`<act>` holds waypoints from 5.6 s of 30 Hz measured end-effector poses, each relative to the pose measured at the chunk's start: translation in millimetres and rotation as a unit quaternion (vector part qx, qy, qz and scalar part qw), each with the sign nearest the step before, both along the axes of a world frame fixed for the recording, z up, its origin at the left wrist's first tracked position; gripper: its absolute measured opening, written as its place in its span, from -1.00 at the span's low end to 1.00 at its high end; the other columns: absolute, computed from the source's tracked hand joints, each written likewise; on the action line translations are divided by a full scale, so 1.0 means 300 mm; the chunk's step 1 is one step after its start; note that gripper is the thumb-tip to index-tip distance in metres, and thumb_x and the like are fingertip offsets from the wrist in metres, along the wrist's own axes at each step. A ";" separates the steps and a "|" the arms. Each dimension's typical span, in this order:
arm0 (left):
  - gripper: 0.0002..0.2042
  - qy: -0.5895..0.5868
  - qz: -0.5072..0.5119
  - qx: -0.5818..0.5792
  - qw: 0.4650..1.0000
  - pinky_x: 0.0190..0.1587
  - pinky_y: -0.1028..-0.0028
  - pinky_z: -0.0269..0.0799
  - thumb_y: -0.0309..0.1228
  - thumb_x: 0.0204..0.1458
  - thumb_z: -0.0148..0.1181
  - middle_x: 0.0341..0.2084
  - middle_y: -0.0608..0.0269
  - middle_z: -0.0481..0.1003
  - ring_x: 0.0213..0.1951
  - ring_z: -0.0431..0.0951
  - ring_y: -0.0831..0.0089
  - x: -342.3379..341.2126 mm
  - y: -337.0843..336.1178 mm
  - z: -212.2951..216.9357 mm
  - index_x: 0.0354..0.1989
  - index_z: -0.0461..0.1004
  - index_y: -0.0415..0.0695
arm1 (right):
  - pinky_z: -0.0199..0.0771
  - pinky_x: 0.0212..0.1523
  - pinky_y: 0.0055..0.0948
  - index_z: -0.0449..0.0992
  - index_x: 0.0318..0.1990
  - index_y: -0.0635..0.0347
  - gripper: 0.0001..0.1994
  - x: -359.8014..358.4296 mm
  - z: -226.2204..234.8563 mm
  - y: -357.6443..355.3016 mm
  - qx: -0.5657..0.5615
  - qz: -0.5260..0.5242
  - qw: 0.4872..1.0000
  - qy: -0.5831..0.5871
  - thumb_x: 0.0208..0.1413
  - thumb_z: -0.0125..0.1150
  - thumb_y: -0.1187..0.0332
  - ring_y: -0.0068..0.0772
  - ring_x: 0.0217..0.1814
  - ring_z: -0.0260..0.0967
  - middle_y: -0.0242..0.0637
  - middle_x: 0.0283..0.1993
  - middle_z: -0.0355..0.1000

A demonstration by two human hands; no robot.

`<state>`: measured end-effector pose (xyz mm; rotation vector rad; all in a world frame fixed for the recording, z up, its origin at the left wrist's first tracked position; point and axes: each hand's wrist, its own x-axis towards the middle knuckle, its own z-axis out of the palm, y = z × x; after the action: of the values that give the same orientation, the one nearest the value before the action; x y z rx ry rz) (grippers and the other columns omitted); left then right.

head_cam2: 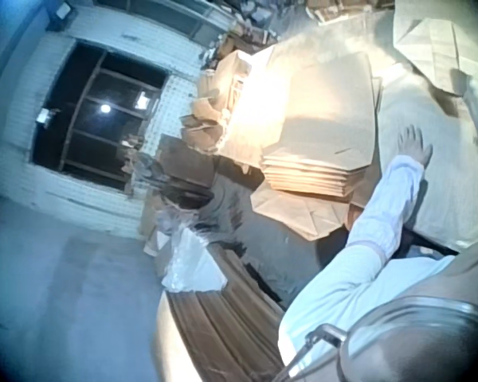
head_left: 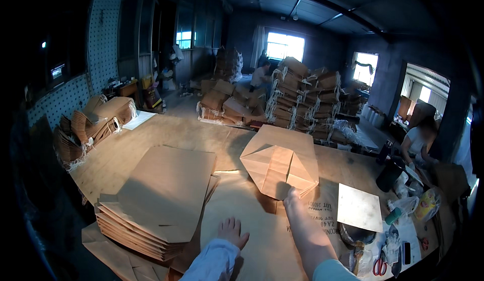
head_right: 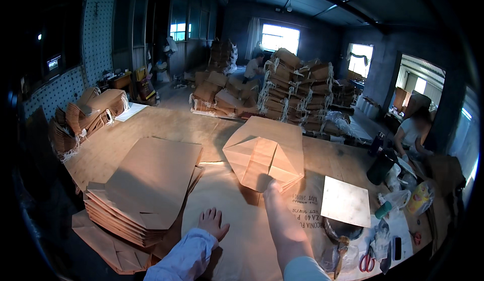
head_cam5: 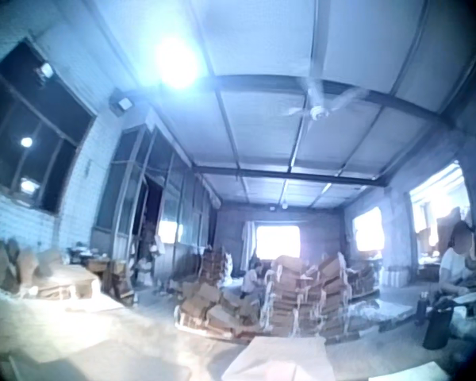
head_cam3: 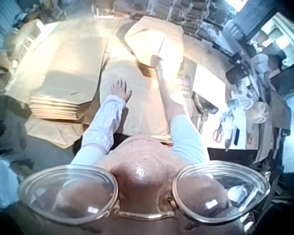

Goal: The person assembles flat paper bags by folding the bottom flaps and applying glue with a brush to secure them. The person repeatedly picks up flat bags, folds the bottom, applies glue, and stacks the finished bags.

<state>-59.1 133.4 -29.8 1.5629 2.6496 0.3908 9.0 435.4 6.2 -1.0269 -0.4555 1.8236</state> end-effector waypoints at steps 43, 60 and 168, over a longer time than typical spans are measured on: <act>-0.29 -0.035 0.019 0.074 0.996 0.35 0.06 -0.13 0.02 -0.04 0.11 0.26 -0.03 0.19 0.33 0.05 0.10 -0.028 -0.005 -0.063 0.22 0.24 -0.22 | 0.11 -0.76 -0.69 0.39 -0.32 0.13 -0.69 0.126 0.102 0.040 -0.019 0.248 0.952 -0.177 0.32 -0.09 0.10 -0.63 -0.70 0.20 -0.33 -0.53 0.43; -0.28 -0.051 0.018 0.030 0.998 0.37 0.07 -0.20 0.02 0.00 0.03 0.31 -0.03 0.11 0.36 0.01 0.13 -0.012 0.006 -0.014 0.26 0.18 -0.25 | 0.13 0.35 -0.24 0.15 0.30 0.16 -0.19 0.197 0.129 -0.023 0.670 0.149 0.254 -0.682 -0.16 0.40 0.23 -0.08 0.37 0.10 -0.13 0.32 0.18; -0.29 -0.446 -0.160 0.068 0.878 0.27 0.24 0.18 -0.25 -0.08 0.29 0.16 -0.15 0.31 0.24 0.27 0.01 0.104 -0.220 0.055 0.25 0.19 -0.29 | 0.28 0.19 -0.38 0.37 0.12 0.24 -0.53 0.889 -0.035 -0.672 0.409 0.376 0.759 -0.340 0.02 0.29 0.40 -0.26 0.20 0.30 -0.16 0.13 0.35</act>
<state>-27.9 67.3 -13.2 1.3367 1.6603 0.9939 275.8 234.0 -4.3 -0.8620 -2.1572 1.4817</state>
